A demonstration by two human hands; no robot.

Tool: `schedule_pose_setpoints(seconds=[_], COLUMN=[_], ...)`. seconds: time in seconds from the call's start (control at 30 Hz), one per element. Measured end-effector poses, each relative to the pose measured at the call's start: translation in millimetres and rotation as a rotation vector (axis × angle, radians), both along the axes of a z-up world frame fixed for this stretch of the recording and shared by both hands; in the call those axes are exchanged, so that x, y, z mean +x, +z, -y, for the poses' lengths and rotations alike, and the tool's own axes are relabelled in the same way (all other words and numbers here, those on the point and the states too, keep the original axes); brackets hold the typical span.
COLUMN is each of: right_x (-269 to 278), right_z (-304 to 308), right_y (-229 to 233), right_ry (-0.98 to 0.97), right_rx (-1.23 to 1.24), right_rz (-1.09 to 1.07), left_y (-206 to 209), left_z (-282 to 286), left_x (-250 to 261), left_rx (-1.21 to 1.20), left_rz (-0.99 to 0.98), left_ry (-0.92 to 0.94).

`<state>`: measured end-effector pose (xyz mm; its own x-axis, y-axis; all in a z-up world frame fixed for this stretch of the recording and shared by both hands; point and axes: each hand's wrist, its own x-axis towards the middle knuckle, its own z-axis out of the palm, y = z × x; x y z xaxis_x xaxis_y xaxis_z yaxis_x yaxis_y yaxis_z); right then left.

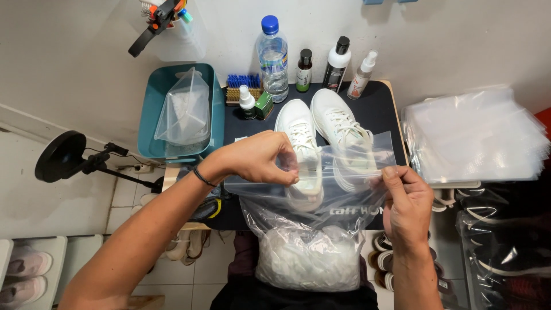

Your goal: The person sprays a white sneaker with a cleaning solution, then places paper inside the shoe to maintain its shape. They then place the shoes into a clear plastic bag and seal it.

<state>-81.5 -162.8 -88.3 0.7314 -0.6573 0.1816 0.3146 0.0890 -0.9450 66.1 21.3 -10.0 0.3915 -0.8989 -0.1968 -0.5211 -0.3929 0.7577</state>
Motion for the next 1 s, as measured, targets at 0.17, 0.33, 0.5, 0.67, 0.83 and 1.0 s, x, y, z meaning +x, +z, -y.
schedule_pose_setpoints(seconds=[0.17, 0.33, 0.5, 0.67, 0.83, 1.0], right_x=[-0.8, -4.0, -7.3, -10.6, -9.0, -8.2], right_z=[1.5, -0.3, 2.2, 6.7, 6.8, 11.2], right_y=[-4.8, -2.9, -6.3, -10.7, -11.9, -16.4], right_ry=[-0.003, 0.005, 0.035, 0.038, 0.034, 0.035], right_rx=[-0.001, 0.006, 0.015, 0.003, 0.012, 0.022], right_rz=[0.013, 0.001, -0.014, -0.032, -0.041, -0.04], left_y=[4.6, 10.8, 6.9, 12.9, 6.3, 4.9], left_z=[-8.0, -9.2, -11.0, -12.6, -12.6, -18.4], left_x=[1.3, -0.3, 3.2, 1.5, 0.2, 0.3], left_rx=[0.046, 0.121, 0.228, 0.306, 0.239, 0.174], left_rz=[-0.033, -0.035, -0.09, -0.098, -0.071, -0.079], left_ry=[0.011, -0.012, -0.028, -0.044, -0.06, -0.037])
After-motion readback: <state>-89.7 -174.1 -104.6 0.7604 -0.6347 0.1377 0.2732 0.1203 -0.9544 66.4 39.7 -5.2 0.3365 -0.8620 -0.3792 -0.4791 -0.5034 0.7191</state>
